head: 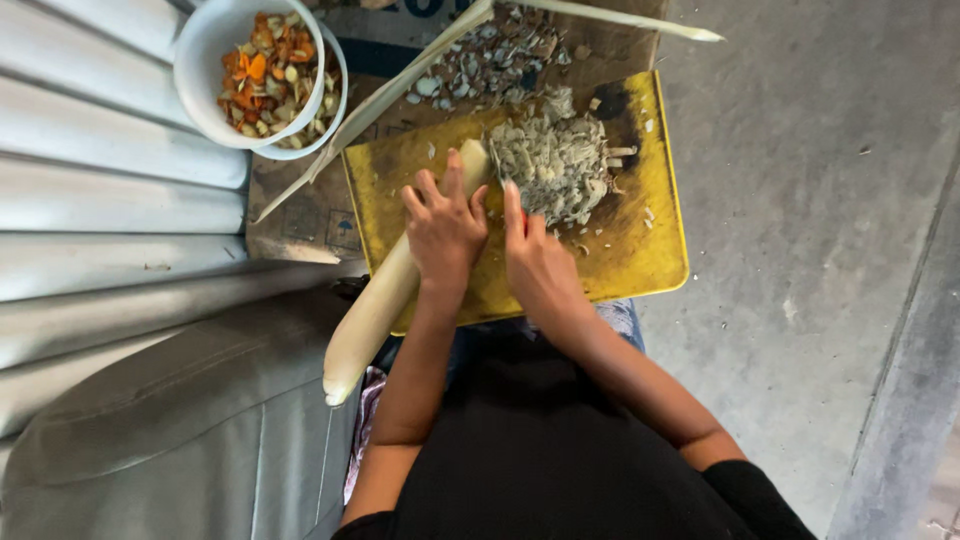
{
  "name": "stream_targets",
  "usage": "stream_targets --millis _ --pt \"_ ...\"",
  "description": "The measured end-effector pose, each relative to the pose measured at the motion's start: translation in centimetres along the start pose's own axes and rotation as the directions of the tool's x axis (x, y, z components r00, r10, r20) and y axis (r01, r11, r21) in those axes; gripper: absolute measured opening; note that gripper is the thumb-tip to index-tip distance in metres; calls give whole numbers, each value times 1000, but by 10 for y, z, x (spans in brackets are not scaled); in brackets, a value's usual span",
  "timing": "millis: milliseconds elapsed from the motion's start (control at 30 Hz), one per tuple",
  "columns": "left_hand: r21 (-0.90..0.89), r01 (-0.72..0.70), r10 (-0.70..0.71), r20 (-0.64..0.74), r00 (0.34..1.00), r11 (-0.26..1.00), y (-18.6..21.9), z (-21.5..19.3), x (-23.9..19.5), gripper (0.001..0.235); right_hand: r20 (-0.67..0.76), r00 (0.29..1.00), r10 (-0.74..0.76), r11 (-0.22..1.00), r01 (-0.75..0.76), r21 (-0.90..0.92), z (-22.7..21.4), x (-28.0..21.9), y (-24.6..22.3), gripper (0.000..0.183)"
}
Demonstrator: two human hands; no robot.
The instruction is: The person uses a knife to scrape the outer surface of a plant stalk and then cuts it into smaller pieces on a yellow cutting board.
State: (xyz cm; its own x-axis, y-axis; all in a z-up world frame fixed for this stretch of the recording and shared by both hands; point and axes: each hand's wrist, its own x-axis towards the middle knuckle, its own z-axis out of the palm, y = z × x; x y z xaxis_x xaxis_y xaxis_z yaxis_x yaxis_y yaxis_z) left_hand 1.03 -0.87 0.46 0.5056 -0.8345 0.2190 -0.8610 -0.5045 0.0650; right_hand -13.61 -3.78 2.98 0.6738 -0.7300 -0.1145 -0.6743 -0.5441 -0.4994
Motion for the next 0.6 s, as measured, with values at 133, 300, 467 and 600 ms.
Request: stream_targets --millis 133,300,467,600 --pt "3 -18 18 -10 1000 1000 -3 2 0 59 63 998 22 999 -20 -34 10 37 11 81" --pt "7 -25 25 -79 997 1000 -2 0 0 63 -49 995 -92 989 97 108 -16 37 23 91" --pt "-41 27 -25 52 998 999 -1 -3 -1 57 92 995 25 999 -28 32 -36 -12 9 78" --pt "-18 22 -22 41 999 1000 3 -6 -1 55 0 998 -58 998 58 37 -30 -18 -3 83"
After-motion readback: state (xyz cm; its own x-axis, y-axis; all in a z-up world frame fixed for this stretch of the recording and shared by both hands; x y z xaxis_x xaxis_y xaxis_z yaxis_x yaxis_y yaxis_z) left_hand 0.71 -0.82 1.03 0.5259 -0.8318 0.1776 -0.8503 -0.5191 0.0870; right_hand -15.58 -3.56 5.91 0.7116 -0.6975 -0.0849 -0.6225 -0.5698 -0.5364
